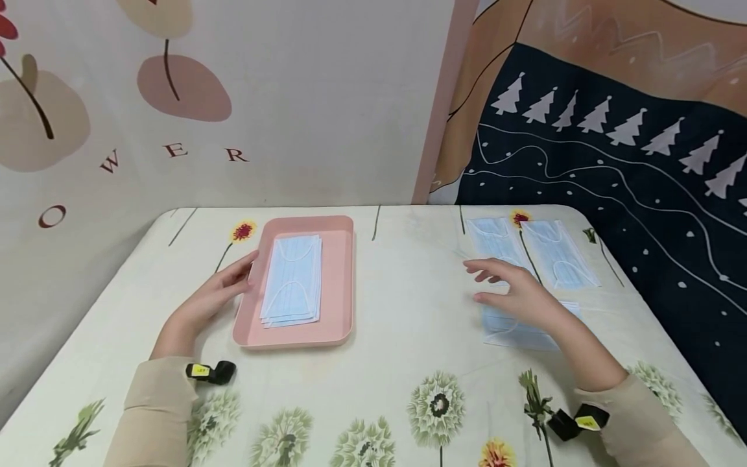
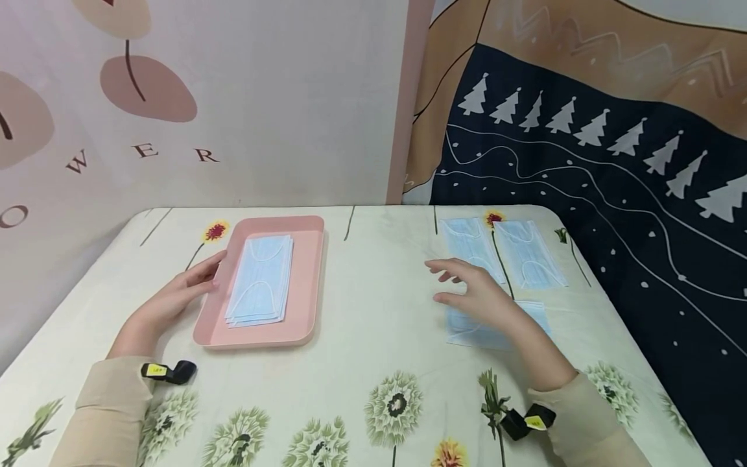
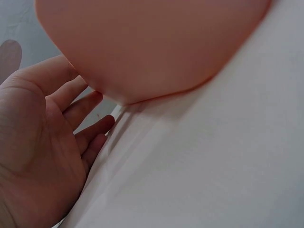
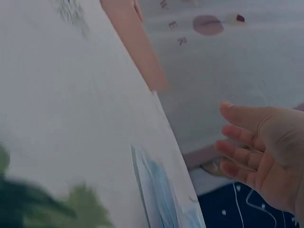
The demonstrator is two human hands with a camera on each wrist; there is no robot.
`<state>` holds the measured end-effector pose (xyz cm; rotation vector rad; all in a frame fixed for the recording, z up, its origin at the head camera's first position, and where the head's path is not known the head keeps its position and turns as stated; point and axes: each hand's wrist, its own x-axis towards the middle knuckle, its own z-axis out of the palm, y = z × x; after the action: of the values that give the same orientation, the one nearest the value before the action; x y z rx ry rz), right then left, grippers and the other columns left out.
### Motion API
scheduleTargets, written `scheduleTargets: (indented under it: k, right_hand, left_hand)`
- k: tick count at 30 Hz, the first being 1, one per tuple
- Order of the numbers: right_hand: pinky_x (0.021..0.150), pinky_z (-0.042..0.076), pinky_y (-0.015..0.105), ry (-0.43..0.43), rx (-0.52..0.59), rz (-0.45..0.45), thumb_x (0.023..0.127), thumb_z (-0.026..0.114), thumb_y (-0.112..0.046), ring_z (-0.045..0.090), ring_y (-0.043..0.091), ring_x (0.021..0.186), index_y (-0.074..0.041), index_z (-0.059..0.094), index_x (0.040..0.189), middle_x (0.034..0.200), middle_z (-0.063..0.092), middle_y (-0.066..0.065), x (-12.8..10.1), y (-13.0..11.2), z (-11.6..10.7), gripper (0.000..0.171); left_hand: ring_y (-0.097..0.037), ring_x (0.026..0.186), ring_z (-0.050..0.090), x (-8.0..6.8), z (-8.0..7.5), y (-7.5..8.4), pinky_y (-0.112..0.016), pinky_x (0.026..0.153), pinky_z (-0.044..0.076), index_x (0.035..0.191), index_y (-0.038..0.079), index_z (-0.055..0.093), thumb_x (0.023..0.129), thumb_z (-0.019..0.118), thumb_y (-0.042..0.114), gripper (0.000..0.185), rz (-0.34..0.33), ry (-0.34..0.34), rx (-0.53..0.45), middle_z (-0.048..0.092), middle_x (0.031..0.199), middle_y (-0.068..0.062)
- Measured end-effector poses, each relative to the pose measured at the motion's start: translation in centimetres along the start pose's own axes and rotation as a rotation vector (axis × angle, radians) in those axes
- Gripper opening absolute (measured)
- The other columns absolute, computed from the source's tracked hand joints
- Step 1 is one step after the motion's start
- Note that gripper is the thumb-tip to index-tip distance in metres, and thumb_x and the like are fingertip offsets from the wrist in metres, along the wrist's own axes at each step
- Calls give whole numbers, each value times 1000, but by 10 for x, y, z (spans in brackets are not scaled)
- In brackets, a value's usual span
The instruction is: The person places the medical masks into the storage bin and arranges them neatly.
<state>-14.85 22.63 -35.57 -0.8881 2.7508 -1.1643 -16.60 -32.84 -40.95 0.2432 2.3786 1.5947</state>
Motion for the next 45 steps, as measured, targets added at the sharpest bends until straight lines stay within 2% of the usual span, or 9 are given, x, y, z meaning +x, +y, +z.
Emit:
scheduleTargets:
  k: [3, 5, 14, 21, 27, 32, 40, 45]
  right_hand:
    - [89, 46, 42, -20, -3, 38, 86, 72, -6, 59, 20, 104, -9, 52, 137, 122, 60, 12, -9, 10, -8, 55]
    - [89, 46, 41, -35, -2, 50, 87, 71, -7, 59, 21, 104, -9, 52, 137, 121, 61, 11, -14, 15, -13, 54]
    - [90, 43, 28, -69, -32, 80, 89, 69, -8, 58, 24, 106, -5, 50, 137, 119, 62, 8, -31, 41, -29, 52]
    - [84, 47, 32, -92, -48, 83, 86, 70, -2, 59, 27, 103, 0, 52, 134, 114, 63, 10, -37, 59, -36, 51]
    - [75, 47, 27, -107, -7, 101, 85, 70, 0, 58, 25, 98, 1, 54, 131, 112, 64, 11, -44, 72, -38, 49]
    - [72, 42, 22, -118, -18, 131, 85, 69, -1, 52, 16, 91, -1, 57, 129, 116, 62, 12, -47, 81, -38, 45]
    - [61, 38, 26, -145, -2, 100, 86, 67, 2, 42, 14, 73, -4, 62, 120, 98, 57, 4, -47, 87, -39, 35]
    - [58, 38, 26, -136, 15, 75, 86, 68, 2, 42, 13, 70, -5, 66, 113, 97, 59, 4, -46, 88, -39, 29]
  left_hand:
    - [-33, 143, 12, -1, 0, 0, -7, 97, 26, 155, 22, 20, 98, 56, 24, 67, 5, -3, 1, 14, 158, -14]
    - [-34, 143, 11, -2, 0, 1, -4, 94, 26, 155, 21, 19, 99, 56, 23, 67, 12, -8, -3, 14, 158, -14]
    - [-34, 142, 11, -4, 1, 4, -3, 91, 27, 155, 18, 18, 99, 55, 21, 67, 18, -16, -26, 14, 158, -15]
    - [-37, 142, 12, -5, 1, 4, -2, 90, 27, 155, 17, 19, 99, 55, 21, 67, 22, -10, -25, 14, 157, -17]
    - [-34, 143, 10, -5, 2, 5, -2, 91, 27, 155, 19, 18, 99, 55, 21, 67, 20, -14, -26, 13, 158, -14]
    - [-33, 143, 9, -5, 2, 6, -1, 90, 26, 155, 19, 18, 99, 56, 21, 68, 13, -13, -22, 13, 158, -13]
    - [-32, 143, 10, -4, 1, 6, -7, 99, 24, 155, 20, 19, 99, 56, 21, 67, 13, -6, -17, 14, 158, -13]
    - [-32, 143, 10, -4, 1, 7, -4, 95, 25, 155, 18, 20, 98, 56, 20, 67, 24, -5, -30, 13, 158, -13]
